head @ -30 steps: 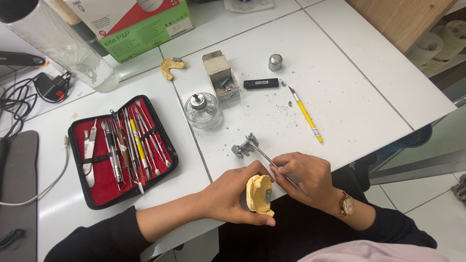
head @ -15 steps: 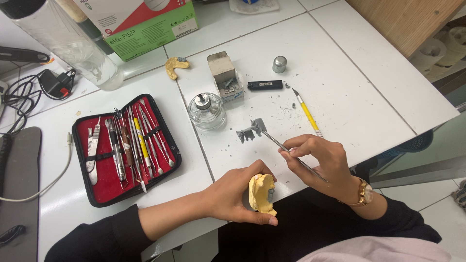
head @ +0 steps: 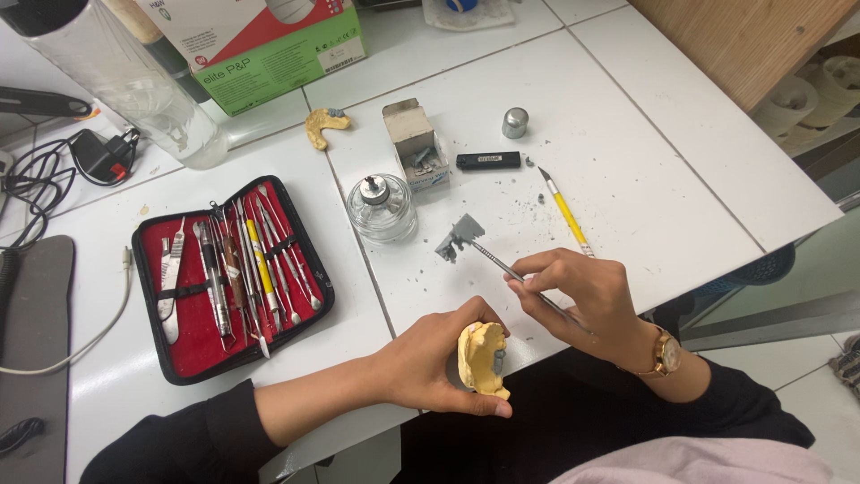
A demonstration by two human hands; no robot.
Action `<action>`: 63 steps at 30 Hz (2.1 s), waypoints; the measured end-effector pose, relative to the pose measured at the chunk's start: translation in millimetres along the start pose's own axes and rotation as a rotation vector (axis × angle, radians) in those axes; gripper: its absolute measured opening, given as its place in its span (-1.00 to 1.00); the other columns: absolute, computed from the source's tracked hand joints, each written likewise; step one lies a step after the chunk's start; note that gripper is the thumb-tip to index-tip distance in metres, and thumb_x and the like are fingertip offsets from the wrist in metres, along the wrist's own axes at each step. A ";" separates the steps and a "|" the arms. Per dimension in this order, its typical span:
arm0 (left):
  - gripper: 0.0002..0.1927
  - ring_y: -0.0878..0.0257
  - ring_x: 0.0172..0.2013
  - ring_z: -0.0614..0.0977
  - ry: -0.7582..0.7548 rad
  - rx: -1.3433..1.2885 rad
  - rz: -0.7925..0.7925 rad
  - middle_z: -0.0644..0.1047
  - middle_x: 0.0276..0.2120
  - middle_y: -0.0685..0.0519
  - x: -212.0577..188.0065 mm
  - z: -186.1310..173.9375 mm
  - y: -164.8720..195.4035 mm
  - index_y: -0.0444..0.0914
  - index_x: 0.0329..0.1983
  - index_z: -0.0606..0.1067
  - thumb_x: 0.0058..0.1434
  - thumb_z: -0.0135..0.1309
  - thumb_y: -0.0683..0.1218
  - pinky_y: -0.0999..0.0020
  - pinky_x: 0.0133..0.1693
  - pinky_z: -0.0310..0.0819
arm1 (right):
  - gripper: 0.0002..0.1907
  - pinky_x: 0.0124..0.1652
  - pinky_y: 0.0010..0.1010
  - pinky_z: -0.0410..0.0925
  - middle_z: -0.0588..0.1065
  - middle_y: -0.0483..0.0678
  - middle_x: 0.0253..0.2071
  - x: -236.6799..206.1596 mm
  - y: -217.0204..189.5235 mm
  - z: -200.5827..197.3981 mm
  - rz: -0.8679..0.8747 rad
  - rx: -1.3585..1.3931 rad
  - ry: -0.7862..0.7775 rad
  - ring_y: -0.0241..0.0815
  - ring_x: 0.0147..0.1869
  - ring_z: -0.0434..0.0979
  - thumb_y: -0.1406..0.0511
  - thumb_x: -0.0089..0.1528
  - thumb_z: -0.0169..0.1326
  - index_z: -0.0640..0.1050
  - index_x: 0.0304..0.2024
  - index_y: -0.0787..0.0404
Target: The person holds a yellow dental stone impression model in one hand and uses a wax spatula to apply and shape wax on the teeth of the model, repeatedly dipping the tool into a small glass jar of molten wax between applications. A second model and a case of dental instruments sit on the bench nearby.
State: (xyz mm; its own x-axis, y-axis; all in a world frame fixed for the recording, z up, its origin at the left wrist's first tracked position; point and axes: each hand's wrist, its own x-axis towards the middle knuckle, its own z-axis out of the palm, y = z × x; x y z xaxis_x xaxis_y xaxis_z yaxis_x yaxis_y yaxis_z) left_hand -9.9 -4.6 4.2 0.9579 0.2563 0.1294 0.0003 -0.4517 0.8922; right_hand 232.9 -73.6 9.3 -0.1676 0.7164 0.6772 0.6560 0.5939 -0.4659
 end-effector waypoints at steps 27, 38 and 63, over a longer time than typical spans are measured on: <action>-0.21 0.08 -0.13 0.71 0.000 0.006 0.008 0.58 -0.19 -0.04 0.2 0.8 -4.9 -0.28 0.11 0.32 0.12 0.27 0.36 0.26 -0.06 0.58 | -0.83 -0.52 -0.50 0.42 0.66 -0.10 -0.28 81.1 -3.1 1.8 -0.159 -0.066 -0.140 -0.31 -0.40 0.65 0.33 0.22 0.29 0.51 -0.34 0.16; -0.19 0.09 -0.16 0.72 -0.020 -0.009 -0.038 0.59 -0.23 -0.04 1.5 1.5 -3.9 -0.29 0.10 0.32 0.09 0.27 0.37 0.28 -0.07 0.57 | -0.82 -0.39 -0.54 0.54 0.64 -0.18 -0.28 123.8 17.0 30.3 -0.122 -0.025 -0.201 -0.29 -0.31 0.68 0.30 0.33 0.20 0.45 -0.22 0.21; -0.14 0.21 -0.05 0.68 0.176 -0.121 -0.148 0.57 -0.13 -0.03 4.4 -2.2 2.3 -0.26 0.18 0.28 0.01 0.39 0.28 0.34 -0.01 0.52 | -0.70 -0.42 -0.29 0.64 0.60 0.20 -0.36 -59.3 19.1 14.6 0.234 0.896 0.182 -0.04 -0.25 0.72 0.15 0.42 0.03 0.45 -0.16 0.30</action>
State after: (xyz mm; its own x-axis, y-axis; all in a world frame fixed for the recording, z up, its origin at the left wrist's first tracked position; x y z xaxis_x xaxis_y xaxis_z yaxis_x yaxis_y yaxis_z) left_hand -6.3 -2.6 7.7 0.8854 0.4612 0.0576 0.0921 -0.2955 0.9509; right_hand 244.6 -99.4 -48.1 0.0640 0.8299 0.5543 -0.1643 0.5566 -0.8144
